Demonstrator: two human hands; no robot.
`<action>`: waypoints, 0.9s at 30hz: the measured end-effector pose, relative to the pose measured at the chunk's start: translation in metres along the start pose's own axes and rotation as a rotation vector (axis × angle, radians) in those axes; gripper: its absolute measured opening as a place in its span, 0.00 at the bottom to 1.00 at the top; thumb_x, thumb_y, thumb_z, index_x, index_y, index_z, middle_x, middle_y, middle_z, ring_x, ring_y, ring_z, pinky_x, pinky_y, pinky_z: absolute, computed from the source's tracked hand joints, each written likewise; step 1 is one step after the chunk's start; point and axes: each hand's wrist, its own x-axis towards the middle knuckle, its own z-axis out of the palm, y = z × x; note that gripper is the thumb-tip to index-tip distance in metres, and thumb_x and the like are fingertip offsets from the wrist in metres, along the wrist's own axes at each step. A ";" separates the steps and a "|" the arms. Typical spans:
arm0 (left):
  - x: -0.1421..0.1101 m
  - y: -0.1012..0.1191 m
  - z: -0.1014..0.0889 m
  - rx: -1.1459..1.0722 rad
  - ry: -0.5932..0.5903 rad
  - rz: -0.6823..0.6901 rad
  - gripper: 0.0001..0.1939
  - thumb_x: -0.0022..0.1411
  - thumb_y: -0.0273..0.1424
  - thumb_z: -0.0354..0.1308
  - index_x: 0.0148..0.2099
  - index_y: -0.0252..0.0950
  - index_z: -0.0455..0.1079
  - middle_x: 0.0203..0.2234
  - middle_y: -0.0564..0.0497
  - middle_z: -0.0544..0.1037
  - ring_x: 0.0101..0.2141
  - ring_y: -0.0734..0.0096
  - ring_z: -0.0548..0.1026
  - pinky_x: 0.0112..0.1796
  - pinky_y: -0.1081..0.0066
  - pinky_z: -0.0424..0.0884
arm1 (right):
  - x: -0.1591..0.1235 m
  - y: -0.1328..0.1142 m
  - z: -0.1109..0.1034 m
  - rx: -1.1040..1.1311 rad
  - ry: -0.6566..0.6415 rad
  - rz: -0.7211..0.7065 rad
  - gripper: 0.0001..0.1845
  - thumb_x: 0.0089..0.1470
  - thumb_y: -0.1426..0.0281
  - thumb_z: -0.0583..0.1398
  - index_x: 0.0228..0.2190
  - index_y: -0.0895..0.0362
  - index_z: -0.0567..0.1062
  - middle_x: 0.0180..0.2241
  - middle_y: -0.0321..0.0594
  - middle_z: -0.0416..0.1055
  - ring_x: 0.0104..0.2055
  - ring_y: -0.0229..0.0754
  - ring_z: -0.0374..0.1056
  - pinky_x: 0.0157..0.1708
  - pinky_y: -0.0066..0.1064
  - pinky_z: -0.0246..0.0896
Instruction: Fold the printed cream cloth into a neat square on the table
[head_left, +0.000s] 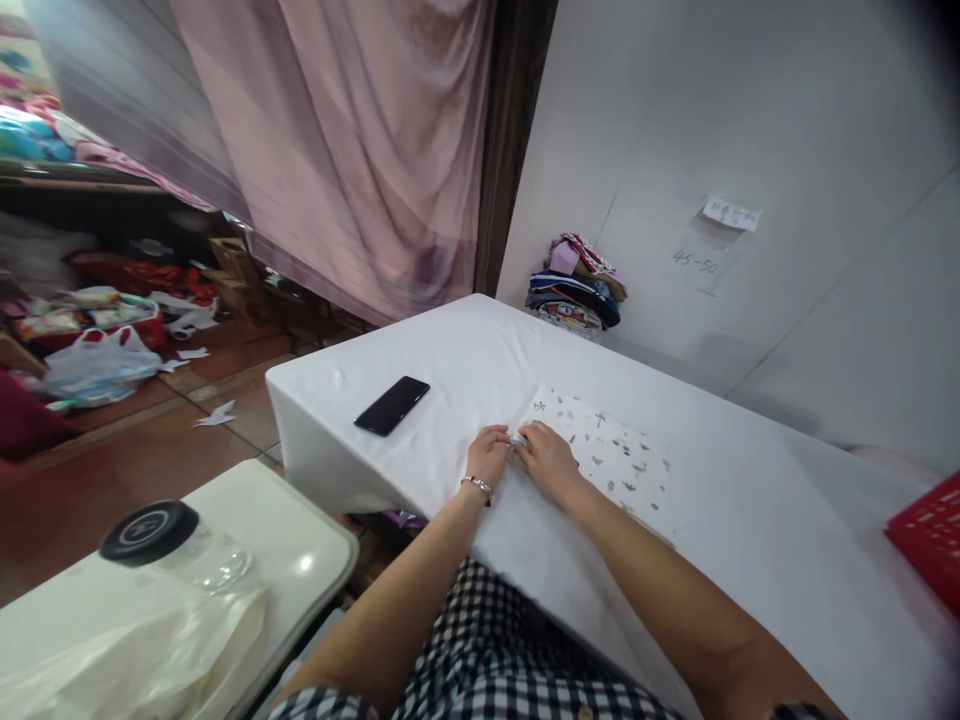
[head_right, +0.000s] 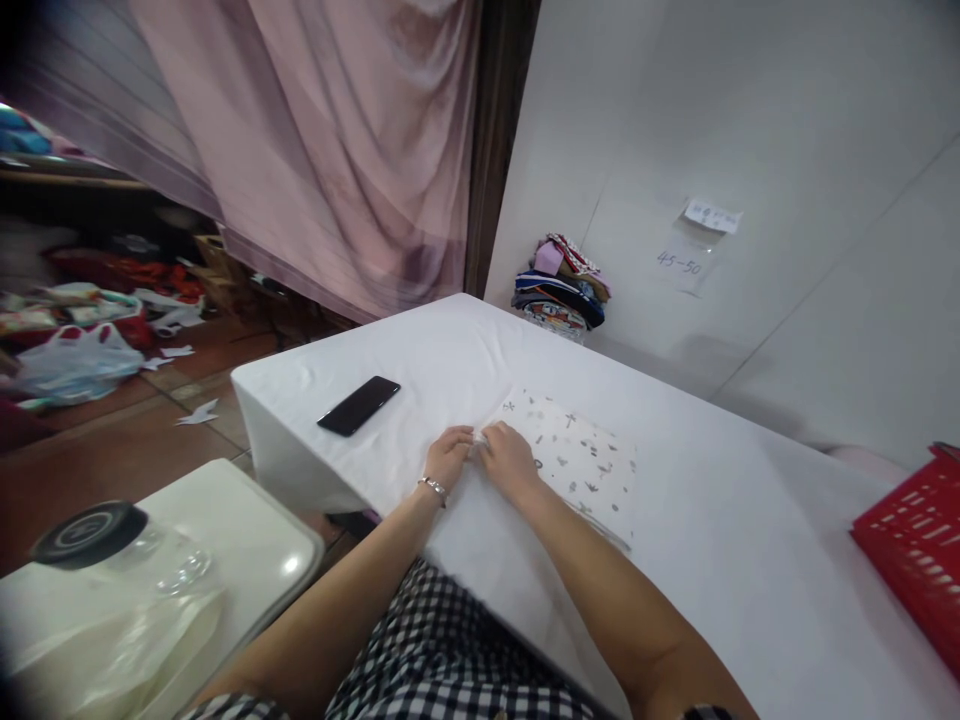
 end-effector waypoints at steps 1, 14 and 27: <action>0.000 0.000 0.000 0.019 0.005 0.017 0.11 0.46 0.21 0.49 0.26 0.37 0.71 0.38 0.52 0.73 0.38 0.71 0.71 0.41 0.68 0.69 | 0.001 0.002 0.000 0.040 0.003 0.025 0.02 0.49 0.72 0.55 0.29 0.55 0.68 0.29 0.36 0.65 0.33 0.39 0.60 0.33 0.29 0.52; -0.016 0.009 0.004 0.476 -0.035 0.235 0.11 0.46 0.23 0.54 0.36 0.36 0.65 0.35 0.48 0.67 0.40 0.65 0.67 0.43 0.66 0.65 | 0.004 0.022 0.002 0.440 0.054 0.254 0.08 0.43 0.67 0.57 0.28 0.56 0.73 0.24 0.33 0.67 0.27 0.37 0.61 0.28 0.27 0.56; -0.011 0.014 0.006 0.737 -0.039 0.129 0.10 0.51 0.38 0.54 0.30 0.36 0.67 0.33 0.44 0.70 0.39 0.58 0.67 0.39 0.64 0.61 | 0.004 0.015 -0.006 0.173 0.042 0.044 0.04 0.45 0.72 0.55 0.25 0.56 0.70 0.23 0.32 0.61 0.27 0.35 0.57 0.28 0.27 0.51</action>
